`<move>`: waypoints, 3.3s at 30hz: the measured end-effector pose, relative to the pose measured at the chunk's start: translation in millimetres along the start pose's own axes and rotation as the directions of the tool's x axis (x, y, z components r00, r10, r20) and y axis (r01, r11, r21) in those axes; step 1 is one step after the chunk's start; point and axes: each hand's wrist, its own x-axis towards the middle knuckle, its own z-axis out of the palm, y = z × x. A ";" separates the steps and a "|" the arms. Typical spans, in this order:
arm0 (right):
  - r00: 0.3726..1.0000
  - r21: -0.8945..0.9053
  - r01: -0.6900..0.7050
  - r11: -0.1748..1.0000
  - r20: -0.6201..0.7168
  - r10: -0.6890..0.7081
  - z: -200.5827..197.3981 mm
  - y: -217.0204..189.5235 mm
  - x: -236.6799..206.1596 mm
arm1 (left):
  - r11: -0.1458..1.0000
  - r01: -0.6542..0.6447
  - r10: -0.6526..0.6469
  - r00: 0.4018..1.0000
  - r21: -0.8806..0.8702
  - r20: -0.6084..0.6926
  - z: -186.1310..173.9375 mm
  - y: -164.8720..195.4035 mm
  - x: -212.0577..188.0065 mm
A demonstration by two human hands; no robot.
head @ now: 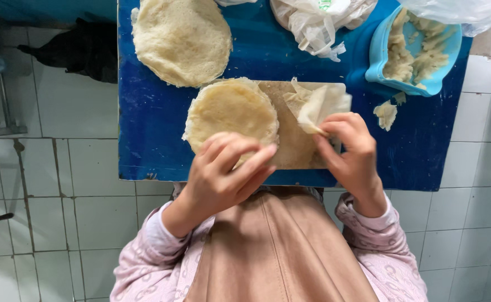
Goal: The person sits at a blue table and peels thin, round pastry sheets one at a time from a stack, tearing away ragged edge pieces and placing the good sheets onto a growing pile. They then use a knife to cut a thick round block of dough on a cutting board, slicing it into wedges and handling the cut pieces.
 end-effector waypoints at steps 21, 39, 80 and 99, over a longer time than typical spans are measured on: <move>0.698 0.653 -0.716 0.245 0.671 0.250 43.4 8.7 56.5 | 0.274 0.674 -0.726 0.612 -0.686 0.312 -2.5 -24.6 -20.4; 0.866 0.501 -0.404 0.766 0.479 0.143 53.5 -16.8 74.8 | 0.751 0.592 -0.633 0.771 -0.293 -0.065 -14.8 -34.1 -11.7; 0.744 -0.160 0.621 0.768 0.430 -0.512 163.8 -24.8 198.4 | 0.767 0.631 -0.603 0.646 -0.116 -0.469 -18.4 -90.6 -28.3; 0.906 0.897 -0.368 0.247 0.285 0.315 -9.9 4.5 23.8 | 0.852 0.240 -0.251 0.967 -0.466 0.040 57.3 21.3 25.9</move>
